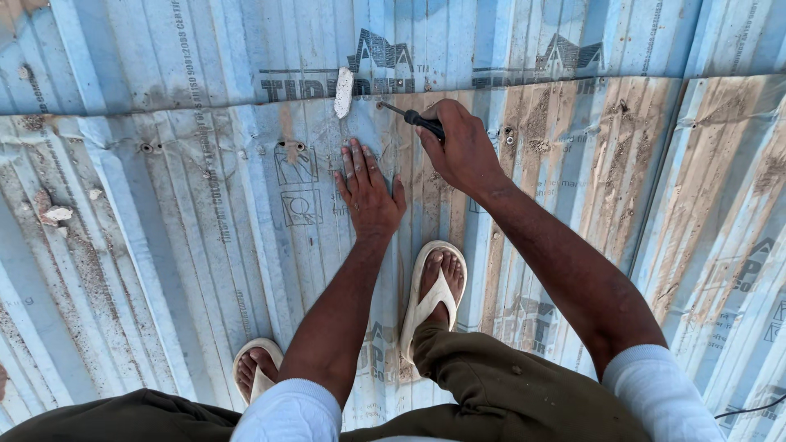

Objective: The person uses a screwdriver to tighten screws on a blue corrugated roof sheet. They move across the roof surface, working on multiple fasteners to secure the sheet in place.

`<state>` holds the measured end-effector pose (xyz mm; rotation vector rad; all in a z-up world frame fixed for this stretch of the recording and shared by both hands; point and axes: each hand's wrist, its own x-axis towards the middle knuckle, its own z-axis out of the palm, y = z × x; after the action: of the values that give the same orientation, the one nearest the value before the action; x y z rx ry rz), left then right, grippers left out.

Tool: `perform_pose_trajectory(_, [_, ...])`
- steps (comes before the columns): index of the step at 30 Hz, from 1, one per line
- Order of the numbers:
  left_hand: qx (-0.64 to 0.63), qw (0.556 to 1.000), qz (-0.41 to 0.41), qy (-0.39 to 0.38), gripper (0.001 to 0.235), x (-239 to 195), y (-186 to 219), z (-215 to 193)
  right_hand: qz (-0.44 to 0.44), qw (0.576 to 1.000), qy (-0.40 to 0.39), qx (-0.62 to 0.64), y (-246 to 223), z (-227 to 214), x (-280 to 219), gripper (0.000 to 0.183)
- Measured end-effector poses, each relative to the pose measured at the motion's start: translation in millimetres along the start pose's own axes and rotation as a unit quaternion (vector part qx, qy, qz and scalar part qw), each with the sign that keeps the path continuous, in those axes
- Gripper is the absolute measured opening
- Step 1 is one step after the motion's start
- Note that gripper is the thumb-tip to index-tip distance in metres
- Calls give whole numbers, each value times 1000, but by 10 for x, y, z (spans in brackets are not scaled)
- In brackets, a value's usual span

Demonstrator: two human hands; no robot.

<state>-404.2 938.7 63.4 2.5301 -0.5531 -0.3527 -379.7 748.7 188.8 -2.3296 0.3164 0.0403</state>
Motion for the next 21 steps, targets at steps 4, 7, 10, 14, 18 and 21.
perform_pose_trajectory(4, [-3,1000,-8,-28,80,-50,-3,45,31,999,-32,-8,8,24,-11,21])
perform_pose_trajectory(7, [-10,1000,-9,-22,80,-18,-35,31,45,998,-36,-27,-14,43,47,20])
perform_pose_trajectory(10, [-8,1000,-6,-23,80,-23,-45,21,61,996,-44,-54,-13,58,76,20])
perform_pose_trajectory(14, [-2,1000,0,-14,79,-28,-26,31,19,993,-23,-112,48,34,104,22])
perform_pose_trajectory(18, [-4,1000,-1,-19,78,-17,-61,32,-2,981,-65,-185,94,41,277,25])
perform_pose_trajectory(21, [-6,1000,0,-17,78,-26,-54,38,24,965,-138,-223,82,28,499,33])
